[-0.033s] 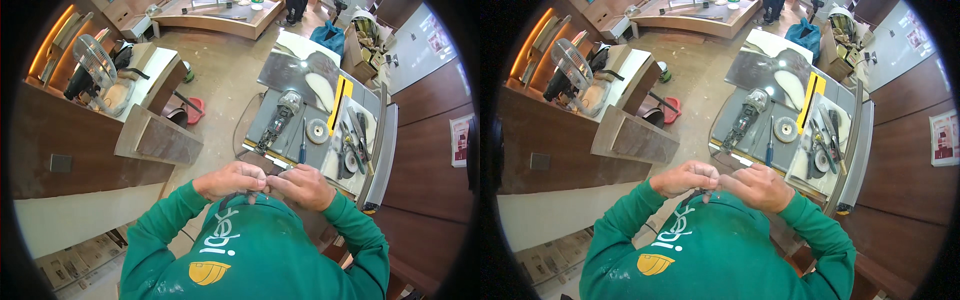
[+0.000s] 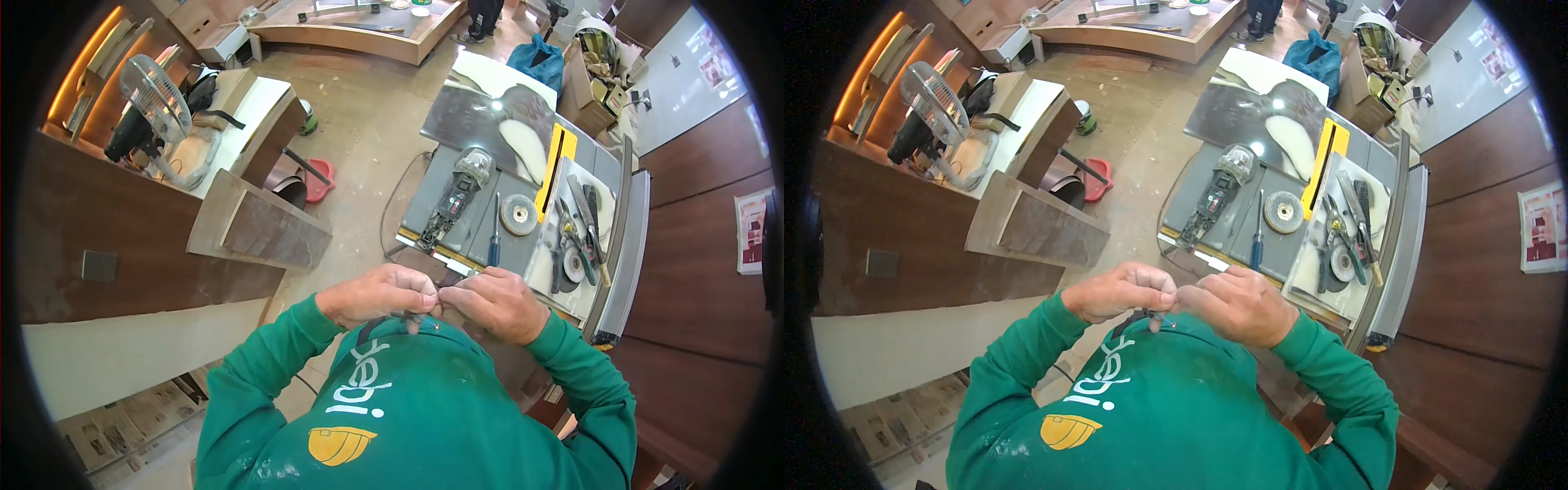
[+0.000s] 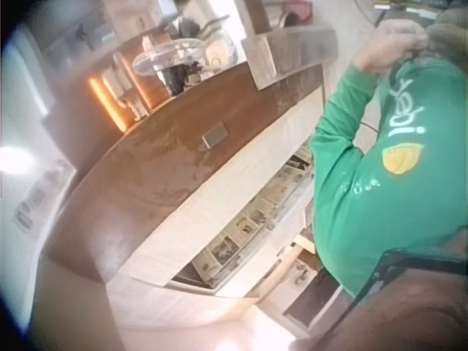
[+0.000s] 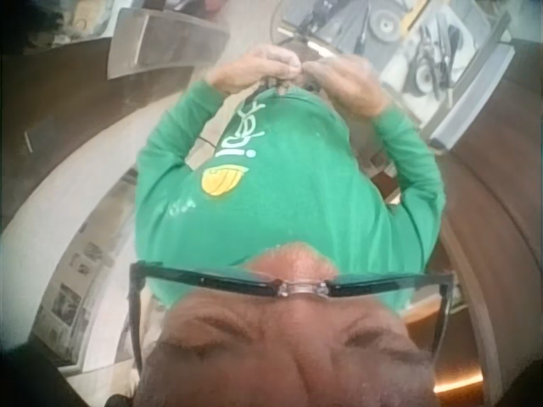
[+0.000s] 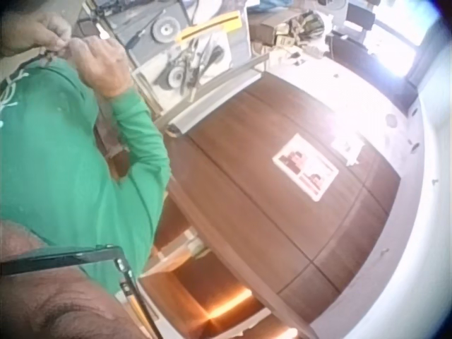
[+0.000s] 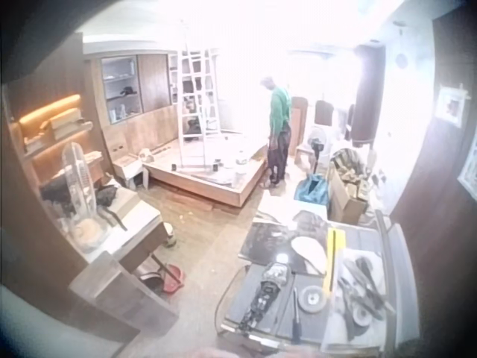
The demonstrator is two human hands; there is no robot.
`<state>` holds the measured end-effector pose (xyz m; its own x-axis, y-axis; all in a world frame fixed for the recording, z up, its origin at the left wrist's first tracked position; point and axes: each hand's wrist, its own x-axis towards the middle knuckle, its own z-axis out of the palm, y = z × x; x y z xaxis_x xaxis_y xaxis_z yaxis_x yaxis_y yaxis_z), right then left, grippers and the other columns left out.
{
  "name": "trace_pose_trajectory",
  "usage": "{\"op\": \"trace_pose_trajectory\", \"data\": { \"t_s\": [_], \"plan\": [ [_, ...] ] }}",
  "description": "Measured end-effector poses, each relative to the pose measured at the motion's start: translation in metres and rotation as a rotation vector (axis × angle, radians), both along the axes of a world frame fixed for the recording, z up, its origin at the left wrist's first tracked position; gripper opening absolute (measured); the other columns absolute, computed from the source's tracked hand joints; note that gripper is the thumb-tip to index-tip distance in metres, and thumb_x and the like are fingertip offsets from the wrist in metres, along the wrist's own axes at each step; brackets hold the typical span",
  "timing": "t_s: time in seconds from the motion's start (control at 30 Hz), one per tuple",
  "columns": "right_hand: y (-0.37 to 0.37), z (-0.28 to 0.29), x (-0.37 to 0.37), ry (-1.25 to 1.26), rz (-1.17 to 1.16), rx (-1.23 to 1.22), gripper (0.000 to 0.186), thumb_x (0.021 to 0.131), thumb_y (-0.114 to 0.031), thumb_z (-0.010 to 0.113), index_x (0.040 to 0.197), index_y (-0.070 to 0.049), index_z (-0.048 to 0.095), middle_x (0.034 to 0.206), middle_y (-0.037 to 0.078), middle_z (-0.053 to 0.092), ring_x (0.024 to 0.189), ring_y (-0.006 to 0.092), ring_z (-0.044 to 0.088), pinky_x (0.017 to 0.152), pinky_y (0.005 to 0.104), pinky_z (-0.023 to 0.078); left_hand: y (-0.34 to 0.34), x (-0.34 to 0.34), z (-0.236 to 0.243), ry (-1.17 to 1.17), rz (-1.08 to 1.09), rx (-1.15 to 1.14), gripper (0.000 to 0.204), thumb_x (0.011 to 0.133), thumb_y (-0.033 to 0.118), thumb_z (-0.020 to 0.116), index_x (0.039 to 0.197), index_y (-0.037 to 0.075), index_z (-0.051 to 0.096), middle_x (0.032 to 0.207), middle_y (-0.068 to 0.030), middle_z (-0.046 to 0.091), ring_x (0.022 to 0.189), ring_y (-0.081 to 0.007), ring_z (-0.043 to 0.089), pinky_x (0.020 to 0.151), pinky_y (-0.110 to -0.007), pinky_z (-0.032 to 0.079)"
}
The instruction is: The person uses a screwdriver to remove screws from the casing of a small electronic device on a workbench. They then manipulate the internal components with their hands, appearing to troubleshoot or fix a malfunction.
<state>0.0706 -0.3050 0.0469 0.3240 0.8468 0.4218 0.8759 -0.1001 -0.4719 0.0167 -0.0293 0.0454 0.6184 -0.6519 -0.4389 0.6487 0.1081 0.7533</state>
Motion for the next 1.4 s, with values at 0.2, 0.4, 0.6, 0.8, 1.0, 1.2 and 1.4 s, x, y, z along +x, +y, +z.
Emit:
{"op": "trace_pose_trajectory", "data": {
  "t_s": [0.2,0.4,0.6,0.8,1.0,1.2,1.4],
  "plan": [
    [0.001,0.010,-0.020,1.643,-0.342,-0.108,0.019,0.107,-0.015,0.067,0.120,-0.003,0.071,0.076,0.006,0.068,0.065,0.0206,0.068,0.065,0.0378,0.058,-0.019,-0.016,-0.004,-0.852,0.151,0.512,0.013,0.102,0.016,0.075,0.108,0.005,0.072,0.101,-0.0062,0.072,0.088,-0.0173,0.070,0.081,-0.032,0.054],
    [-0.008,0.006,-0.024,1.650,-0.500,0.001,0.029,0.108,-0.017,0.066,0.129,0.002,0.068,0.081,0.005,0.069,0.067,0.0198,0.068,0.066,0.0373,0.056,-0.027,-0.027,-0.002,-0.926,0.318,0.509,0.009,0.100,0.012,0.076,0.103,0.006,0.070,0.095,-0.0068,0.070,0.085,-0.0189,0.068,0.075,-0.034,0.052],
    [-0.006,-0.001,-0.015,-0.048,-0.149,-0.063,0.054,0.083,-0.018,0.083,0.134,-0.006,0.069,0.087,0.003,0.066,0.078,0.0217,0.069,0.072,0.0347,0.055,-0.004,-0.009,0.002,-0.104,0.141,0.066,0.014,0.110,0.022,0.068,0.110,0.008,0.070,0.095,0.0023,0.068,0.080,-0.0070,0.065,0.067,-0.025,0.049],
    [0.004,0.004,-0.009,0.493,-0.170,-0.005,0.022,0.097,-0.015,0.073,0.116,-0.004,0.069,0.086,0.003,0.069,0.074,0.0194,0.071,0.068,0.0345,0.055,-0.012,-0.005,0.014,-0.133,0.089,0.163,0.014,0.107,0.022,0.071,0.108,0.008,0.071,0.093,0.0017,0.068,0.080,-0.0083,0.066,0.065,-0.027,0.050],
    [-0.008,-0.001,-0.018,1.991,-0.412,0.025,0.019,0.111,-0.016,0.058,0.118,0.000,0.065,0.088,0.010,0.075,0.067,0.0206,0.073,0.063,0.0363,0.057,-0.037,-0.022,-0.018,-1.210,0.310,0.629,0.015,0.104,0.020,0.074,0.105,0.006,0.070,0.092,-0.0003,0.069,0.078,-0.0126,0.069,0.068,-0.028,0.055],
    [-0.011,-0.015,-0.010,0.121,-0.300,0.029,0.034,0.103,-0.002,0.068,0.136,-0.001,0.065,0.097,0.015,0.076,0.081,0.0309,0.074,0.072,0.0399,0.059,-0.015,0.028,-0.038,0.043,-0.004,-0.057,0.013,0.103,0.019,0.072,0.105,0.007,0.068,0.097,-0.0048,0.072,0.078,-0.0151,0.072,0.063,-0.032,0.059],
    [-0.025,-0.022,0.013,0.046,-0.155,-0.028,0.043,0.087,-0.004,0.076,0.129,-0.008,0.072,0.105,0.010,0.077,0.090,0.0305,0.077,0.076,0.0406,0.060,-0.026,0.075,-0.067,0.187,-0.250,-0.297,0.016,0.105,0.015,0.070,0.116,0.003,0.068,0.105,-0.0079,0.073,0.093,-0.0230,0.079,0.078,-0.040,0.069]
  ]
}}
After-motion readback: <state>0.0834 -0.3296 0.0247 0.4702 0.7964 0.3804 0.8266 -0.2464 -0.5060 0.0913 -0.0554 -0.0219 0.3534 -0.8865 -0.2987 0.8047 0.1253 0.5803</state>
